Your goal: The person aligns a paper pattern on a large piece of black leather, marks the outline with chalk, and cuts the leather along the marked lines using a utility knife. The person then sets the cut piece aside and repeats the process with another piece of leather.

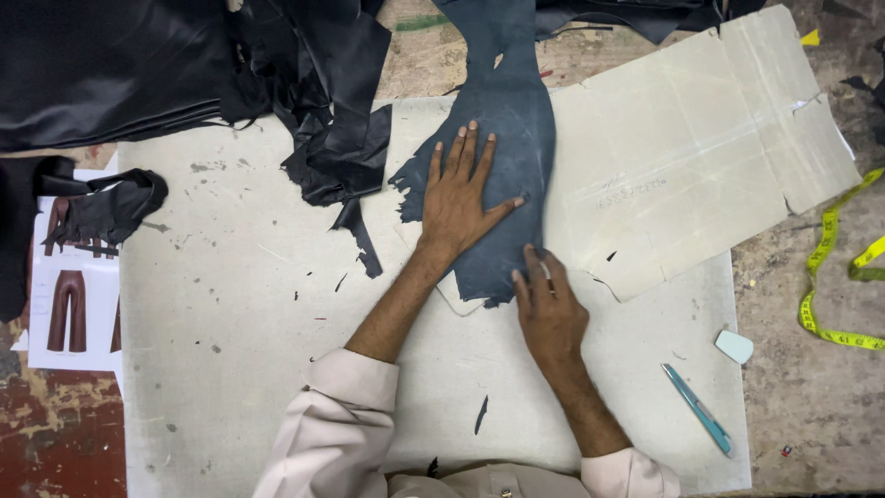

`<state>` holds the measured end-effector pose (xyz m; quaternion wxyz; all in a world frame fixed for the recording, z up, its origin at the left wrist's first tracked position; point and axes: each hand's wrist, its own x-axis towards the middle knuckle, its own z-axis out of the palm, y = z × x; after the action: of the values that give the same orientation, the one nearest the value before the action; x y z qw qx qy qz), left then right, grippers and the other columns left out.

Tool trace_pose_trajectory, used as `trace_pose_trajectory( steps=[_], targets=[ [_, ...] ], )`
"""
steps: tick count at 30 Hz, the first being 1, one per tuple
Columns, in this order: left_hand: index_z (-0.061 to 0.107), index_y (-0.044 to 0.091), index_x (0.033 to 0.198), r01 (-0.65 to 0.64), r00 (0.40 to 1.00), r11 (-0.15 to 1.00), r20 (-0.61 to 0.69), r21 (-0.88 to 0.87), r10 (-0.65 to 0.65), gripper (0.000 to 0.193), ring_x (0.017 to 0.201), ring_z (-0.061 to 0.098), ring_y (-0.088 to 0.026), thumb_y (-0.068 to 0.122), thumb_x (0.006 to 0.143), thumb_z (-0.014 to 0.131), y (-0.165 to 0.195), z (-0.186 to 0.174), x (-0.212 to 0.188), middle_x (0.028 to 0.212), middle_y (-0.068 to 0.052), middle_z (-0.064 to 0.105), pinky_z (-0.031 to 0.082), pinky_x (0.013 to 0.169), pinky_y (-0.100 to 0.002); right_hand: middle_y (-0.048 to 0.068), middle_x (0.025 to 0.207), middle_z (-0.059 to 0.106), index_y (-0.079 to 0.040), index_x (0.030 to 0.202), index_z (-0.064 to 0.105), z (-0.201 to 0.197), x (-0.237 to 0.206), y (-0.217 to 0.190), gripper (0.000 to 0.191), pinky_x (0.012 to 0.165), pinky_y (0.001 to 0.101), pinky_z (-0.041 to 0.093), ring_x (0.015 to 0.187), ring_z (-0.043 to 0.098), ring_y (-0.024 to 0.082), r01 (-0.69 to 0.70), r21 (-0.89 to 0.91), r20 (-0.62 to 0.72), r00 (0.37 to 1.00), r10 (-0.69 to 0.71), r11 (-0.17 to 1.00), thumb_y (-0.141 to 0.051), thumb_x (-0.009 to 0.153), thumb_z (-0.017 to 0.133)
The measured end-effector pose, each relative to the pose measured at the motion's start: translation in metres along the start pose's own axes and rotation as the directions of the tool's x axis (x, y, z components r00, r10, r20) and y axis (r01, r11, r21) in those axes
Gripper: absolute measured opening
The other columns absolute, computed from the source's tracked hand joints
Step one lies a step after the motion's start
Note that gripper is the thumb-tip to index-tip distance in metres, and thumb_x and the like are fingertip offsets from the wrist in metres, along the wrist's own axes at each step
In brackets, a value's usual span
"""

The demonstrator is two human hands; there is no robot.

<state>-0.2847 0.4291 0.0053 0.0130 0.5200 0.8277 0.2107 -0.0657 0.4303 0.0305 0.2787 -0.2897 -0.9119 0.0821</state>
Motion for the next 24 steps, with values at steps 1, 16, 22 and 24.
trace_pose_trajectory(
  steps=[1, 16, 22, 24],
  targets=[
    [0.027, 0.012, 0.161, 0.005, 0.999, 0.997, 0.033, 0.071, -0.008, 0.102, 0.157, 0.014, -0.030, 0.067, 0.084, 0.066, 0.000, 0.000, -0.001, 0.169, -0.018, 0.015, 0.007, 0.128, -0.055, 0.014, 0.124, 0.067, -0.005, 0.132, 0.065, 0.002, -0.001, -0.005, 0.043, 0.065, 0.0298, 0.062, 0.088, 0.074, 0.022, 0.040, 0.012, 0.033, 0.999, -0.040, 0.999, -0.022, 0.094, 0.075],
    [0.031, 0.023, 0.162, -0.034, 0.999, 0.994, 0.038, 0.108, 0.030, 0.107, 0.158, 0.014, -0.031, 0.092, 0.081, 0.048, 0.008, 0.003, 0.002, 0.169, -0.020, 0.016, 0.008, 0.127, -0.058, 0.019, 0.129, 0.057, 0.005, 0.140, 0.057, -0.020, -0.012, 0.019, 0.049, 0.054, 0.0273, 0.059, 0.066, 0.066, 0.014, -0.432, 0.310, 0.223, 0.899, 0.377, 0.847, -0.020, 0.099, 0.068],
    [0.034, 0.022, 0.162, -0.044, 0.999, 0.993, 0.028, 0.106, 0.042, 0.108, 0.158, 0.014, -0.032, 0.091, 0.080, 0.052, 0.008, 0.005, 0.002, 0.170, -0.020, 0.016, 0.008, 0.127, -0.060, 0.018, 0.124, 0.053, 0.005, 0.138, 0.057, -0.019, -0.012, 0.025, 0.049, 0.052, 0.0253, 0.059, 0.065, 0.064, 0.012, -0.479, 0.288, 0.269, 0.872, 0.410, 0.830, -0.021, 0.098, 0.067],
    [0.035, 0.022, 0.161, -0.039, 0.999, 0.995, 0.034, 0.097, 0.036, 0.109, 0.158, 0.015, -0.032, 0.091, 0.079, 0.053, 0.008, 0.006, 0.003, 0.169, -0.020, 0.016, 0.007, 0.126, -0.061, 0.016, 0.122, 0.053, 0.004, 0.139, 0.058, -0.017, -0.013, 0.027, 0.048, 0.051, 0.0245, 0.058, 0.065, 0.064, 0.012, -0.512, 0.288, 0.297, 0.851, 0.433, 0.809, -0.022, 0.099, 0.066]
  ],
)
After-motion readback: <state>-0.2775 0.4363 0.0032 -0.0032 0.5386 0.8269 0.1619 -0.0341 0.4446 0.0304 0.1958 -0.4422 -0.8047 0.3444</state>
